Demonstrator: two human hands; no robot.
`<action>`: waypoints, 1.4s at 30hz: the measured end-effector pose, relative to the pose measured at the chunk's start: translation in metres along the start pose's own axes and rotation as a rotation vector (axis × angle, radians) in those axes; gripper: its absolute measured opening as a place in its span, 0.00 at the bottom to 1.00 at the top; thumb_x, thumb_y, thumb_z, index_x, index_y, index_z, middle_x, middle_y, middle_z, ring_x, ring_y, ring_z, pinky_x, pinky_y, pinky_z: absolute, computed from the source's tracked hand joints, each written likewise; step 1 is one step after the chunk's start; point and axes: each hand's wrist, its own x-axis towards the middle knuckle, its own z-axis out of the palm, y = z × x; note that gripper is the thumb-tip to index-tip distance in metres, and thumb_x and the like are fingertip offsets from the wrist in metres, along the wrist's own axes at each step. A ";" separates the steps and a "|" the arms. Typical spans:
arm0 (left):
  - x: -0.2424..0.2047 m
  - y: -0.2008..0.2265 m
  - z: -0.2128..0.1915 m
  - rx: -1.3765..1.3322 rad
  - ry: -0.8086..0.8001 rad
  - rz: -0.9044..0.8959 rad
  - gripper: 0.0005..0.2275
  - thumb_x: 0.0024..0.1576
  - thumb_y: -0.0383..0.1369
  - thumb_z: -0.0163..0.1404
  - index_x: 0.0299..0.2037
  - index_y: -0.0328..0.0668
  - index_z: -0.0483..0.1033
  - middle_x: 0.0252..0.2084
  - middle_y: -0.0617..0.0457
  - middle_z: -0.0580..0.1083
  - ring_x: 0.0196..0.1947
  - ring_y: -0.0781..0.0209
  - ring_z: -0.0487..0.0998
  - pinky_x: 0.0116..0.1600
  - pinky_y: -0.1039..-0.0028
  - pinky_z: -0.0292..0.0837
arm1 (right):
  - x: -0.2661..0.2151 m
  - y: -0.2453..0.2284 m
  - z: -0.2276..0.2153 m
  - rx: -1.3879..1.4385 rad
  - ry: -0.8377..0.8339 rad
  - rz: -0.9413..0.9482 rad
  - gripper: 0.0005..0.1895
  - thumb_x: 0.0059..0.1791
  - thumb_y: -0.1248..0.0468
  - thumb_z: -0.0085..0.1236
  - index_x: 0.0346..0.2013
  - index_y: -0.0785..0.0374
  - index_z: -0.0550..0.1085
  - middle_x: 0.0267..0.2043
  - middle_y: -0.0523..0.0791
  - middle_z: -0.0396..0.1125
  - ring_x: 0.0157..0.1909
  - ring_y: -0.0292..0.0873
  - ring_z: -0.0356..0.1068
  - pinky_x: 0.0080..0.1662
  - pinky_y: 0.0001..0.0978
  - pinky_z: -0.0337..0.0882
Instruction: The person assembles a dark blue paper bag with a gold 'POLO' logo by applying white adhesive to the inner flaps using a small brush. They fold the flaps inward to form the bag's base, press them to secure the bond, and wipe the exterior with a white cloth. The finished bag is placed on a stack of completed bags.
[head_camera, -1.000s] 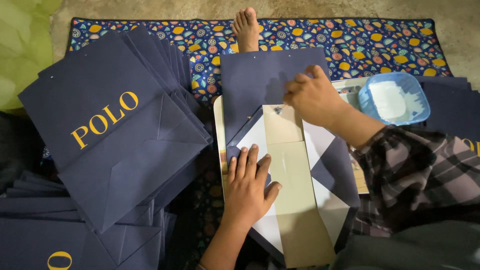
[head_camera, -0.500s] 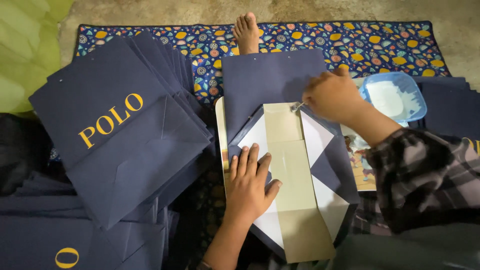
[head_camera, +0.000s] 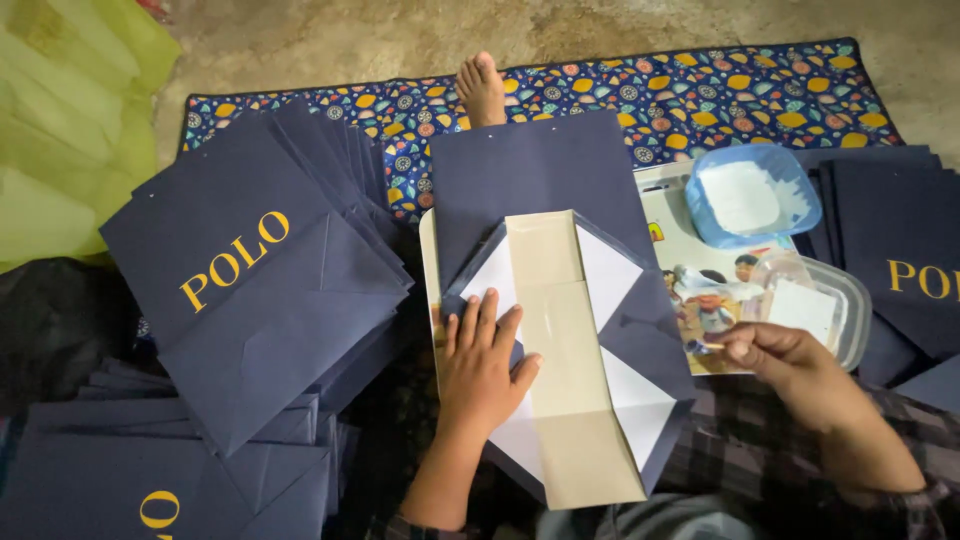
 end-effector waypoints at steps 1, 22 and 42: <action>0.004 0.002 -0.002 0.004 0.001 0.002 0.29 0.51 0.51 0.55 0.63 0.52 0.70 0.72 0.43 0.62 0.71 0.42 0.61 0.69 0.45 0.52 | 0.002 0.011 -0.006 0.004 0.000 -0.003 0.12 0.50 0.66 0.59 0.41 0.72 0.83 0.45 0.54 0.81 0.47 0.47 0.78 0.56 0.36 0.72; 0.061 -0.059 0.005 -0.054 -0.135 -0.201 0.53 0.41 0.43 0.71 0.76 0.60 0.47 0.58 0.49 0.69 0.60 0.44 0.68 0.66 0.57 0.59 | -0.021 0.021 -0.012 0.385 0.103 -0.303 0.12 0.62 0.55 0.50 0.42 0.60 0.70 0.36 0.41 0.64 0.40 0.36 0.66 0.54 0.32 0.74; 0.033 -0.065 0.064 0.017 0.027 0.190 0.08 0.53 0.44 0.57 0.38 0.57 0.80 0.45 0.61 0.72 0.44 0.54 0.77 0.47 0.59 0.74 | 0.080 -0.034 0.128 -0.762 0.158 -0.552 0.09 0.60 0.48 0.49 0.47 0.44 0.73 0.35 0.46 0.76 0.44 0.57 0.77 0.48 0.52 0.74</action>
